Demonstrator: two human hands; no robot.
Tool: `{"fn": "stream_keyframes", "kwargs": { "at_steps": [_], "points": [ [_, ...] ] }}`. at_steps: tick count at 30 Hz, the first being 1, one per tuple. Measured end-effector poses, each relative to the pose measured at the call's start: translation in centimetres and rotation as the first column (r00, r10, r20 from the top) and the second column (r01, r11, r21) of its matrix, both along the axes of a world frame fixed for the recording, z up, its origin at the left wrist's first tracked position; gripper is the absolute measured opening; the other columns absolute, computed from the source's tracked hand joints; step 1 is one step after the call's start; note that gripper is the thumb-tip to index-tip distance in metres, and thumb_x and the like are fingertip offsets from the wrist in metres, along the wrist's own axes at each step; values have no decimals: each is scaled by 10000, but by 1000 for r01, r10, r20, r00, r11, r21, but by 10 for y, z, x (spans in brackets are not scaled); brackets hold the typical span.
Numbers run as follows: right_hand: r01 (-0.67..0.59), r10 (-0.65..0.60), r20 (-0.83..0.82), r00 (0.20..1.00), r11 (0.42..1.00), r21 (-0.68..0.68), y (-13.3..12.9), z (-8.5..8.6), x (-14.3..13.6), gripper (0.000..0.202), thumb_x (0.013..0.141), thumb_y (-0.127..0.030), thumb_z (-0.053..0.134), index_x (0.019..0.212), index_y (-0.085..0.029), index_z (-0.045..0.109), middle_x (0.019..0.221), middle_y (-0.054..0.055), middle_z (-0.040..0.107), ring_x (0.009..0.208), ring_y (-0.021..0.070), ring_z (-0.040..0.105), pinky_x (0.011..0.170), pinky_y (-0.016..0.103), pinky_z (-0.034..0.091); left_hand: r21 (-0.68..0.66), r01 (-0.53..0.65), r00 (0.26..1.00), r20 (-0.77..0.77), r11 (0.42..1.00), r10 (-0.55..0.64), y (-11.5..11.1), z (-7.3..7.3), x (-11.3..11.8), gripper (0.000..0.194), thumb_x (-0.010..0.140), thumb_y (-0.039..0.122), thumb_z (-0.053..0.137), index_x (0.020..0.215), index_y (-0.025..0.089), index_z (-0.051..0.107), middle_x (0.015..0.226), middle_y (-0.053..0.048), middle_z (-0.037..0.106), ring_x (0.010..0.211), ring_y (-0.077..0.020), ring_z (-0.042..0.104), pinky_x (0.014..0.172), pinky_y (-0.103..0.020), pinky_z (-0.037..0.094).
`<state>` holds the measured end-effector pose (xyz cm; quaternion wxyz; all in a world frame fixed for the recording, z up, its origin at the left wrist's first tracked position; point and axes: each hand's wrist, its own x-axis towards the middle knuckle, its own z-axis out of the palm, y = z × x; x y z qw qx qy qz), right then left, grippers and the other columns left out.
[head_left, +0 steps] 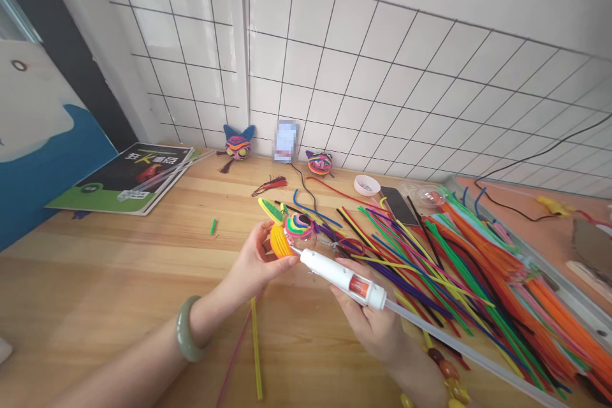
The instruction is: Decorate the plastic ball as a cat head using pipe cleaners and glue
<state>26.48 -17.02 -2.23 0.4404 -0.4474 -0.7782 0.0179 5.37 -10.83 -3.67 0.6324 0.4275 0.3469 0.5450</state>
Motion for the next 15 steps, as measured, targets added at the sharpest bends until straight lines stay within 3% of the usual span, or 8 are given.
{"fn": "stream_keyframes", "kwargs": {
  "at_steps": [7, 15],
  "points": [
    [-15, 13, 18, 1000, 998, 68, 2, 6, -1, 284, 933, -235, 562, 1214, -186, 563, 984, 98, 747, 869, 220, 746, 746, 303, 624, 33, 16, 1000, -26, 999, -15, 0, -2, -1, 640, 607, 261, 879, 1107, 211, 482, 1125, -76, 639, 943, -214, 663, 826, -344, 539],
    [-8, 5, 47, 999, 998, 56, 0, 4, 0, 282, 939, -245, 550, 1214, -186, 553, 990, 108, 746, 874, 227, 744, 745, 320, 622, 19, 3, 1000, -24, 1000, -2, 0, 0, 0, 648, 590, 268, 886, 1092, 209, 480, 1150, -90, 637, 948, -229, 671, 813, -349, 549]
  ]
}}
